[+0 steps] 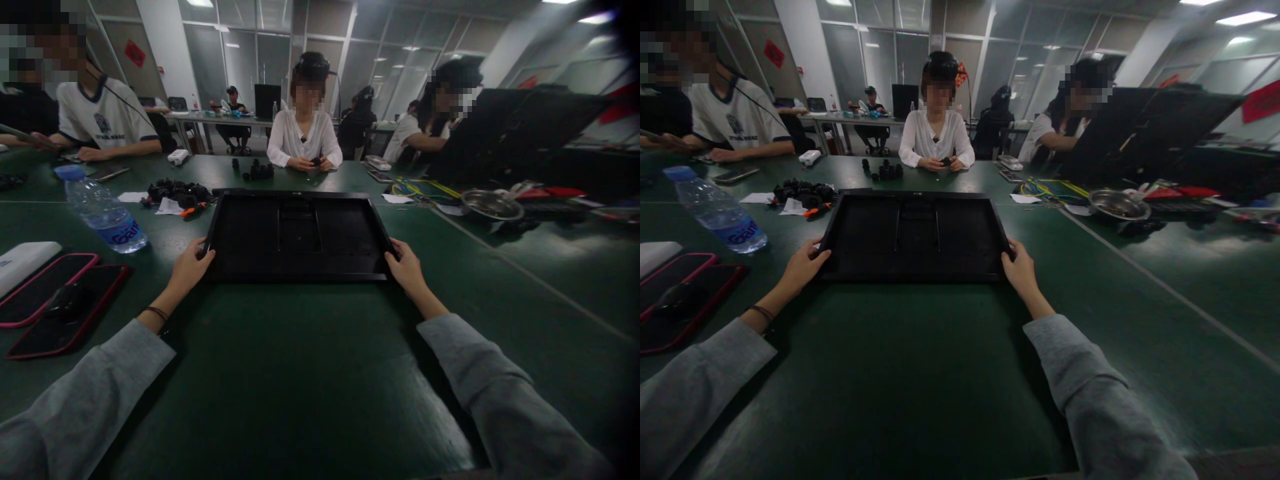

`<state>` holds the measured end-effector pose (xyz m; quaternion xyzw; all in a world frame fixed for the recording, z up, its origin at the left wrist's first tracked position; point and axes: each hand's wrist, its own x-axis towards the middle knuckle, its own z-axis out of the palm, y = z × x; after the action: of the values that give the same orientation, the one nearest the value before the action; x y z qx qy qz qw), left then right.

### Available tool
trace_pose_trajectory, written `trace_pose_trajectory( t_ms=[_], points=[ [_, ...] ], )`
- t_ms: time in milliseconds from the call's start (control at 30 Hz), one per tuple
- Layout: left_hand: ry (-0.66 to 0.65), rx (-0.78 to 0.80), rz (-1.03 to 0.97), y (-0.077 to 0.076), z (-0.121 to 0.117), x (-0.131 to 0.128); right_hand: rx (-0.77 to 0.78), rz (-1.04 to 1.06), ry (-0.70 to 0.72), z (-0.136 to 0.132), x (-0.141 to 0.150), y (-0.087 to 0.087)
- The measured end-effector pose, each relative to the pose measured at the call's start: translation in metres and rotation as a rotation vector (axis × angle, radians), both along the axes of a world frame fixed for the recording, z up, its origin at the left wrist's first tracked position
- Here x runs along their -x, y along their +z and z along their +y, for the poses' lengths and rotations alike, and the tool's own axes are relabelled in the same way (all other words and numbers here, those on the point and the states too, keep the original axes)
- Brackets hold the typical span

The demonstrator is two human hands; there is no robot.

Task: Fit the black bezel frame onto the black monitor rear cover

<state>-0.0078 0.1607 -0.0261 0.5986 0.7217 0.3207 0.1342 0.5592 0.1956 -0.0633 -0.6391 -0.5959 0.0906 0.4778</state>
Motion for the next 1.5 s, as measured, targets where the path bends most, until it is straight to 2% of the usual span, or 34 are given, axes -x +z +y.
trace_pose_trajectory(
  t_ms=[500, 900, 1200, 1500],
  points=[
    [-0.012, -0.009, -0.005, -0.0017, 0.0010, 0.0020, 0.031, 0.009, 0.011, -0.0019, -0.0005, 0.0002],
    [-0.014, -0.001, -0.019, -0.0046, 0.0029, 0.0037, -0.007, 0.005, 0.015, 0.0019, -0.0021, -0.0039],
    [-0.002, 0.012, -0.026, 0.0023, -0.0006, -0.0015, -0.006, 0.027, 0.031, 0.0019, -0.0027, -0.0034],
    [-0.004, -0.005, -0.034, -0.0007, 0.0003, -0.0005, 0.002, 0.027, 0.019, 0.0031, -0.0046, -0.0061]
  ],
)
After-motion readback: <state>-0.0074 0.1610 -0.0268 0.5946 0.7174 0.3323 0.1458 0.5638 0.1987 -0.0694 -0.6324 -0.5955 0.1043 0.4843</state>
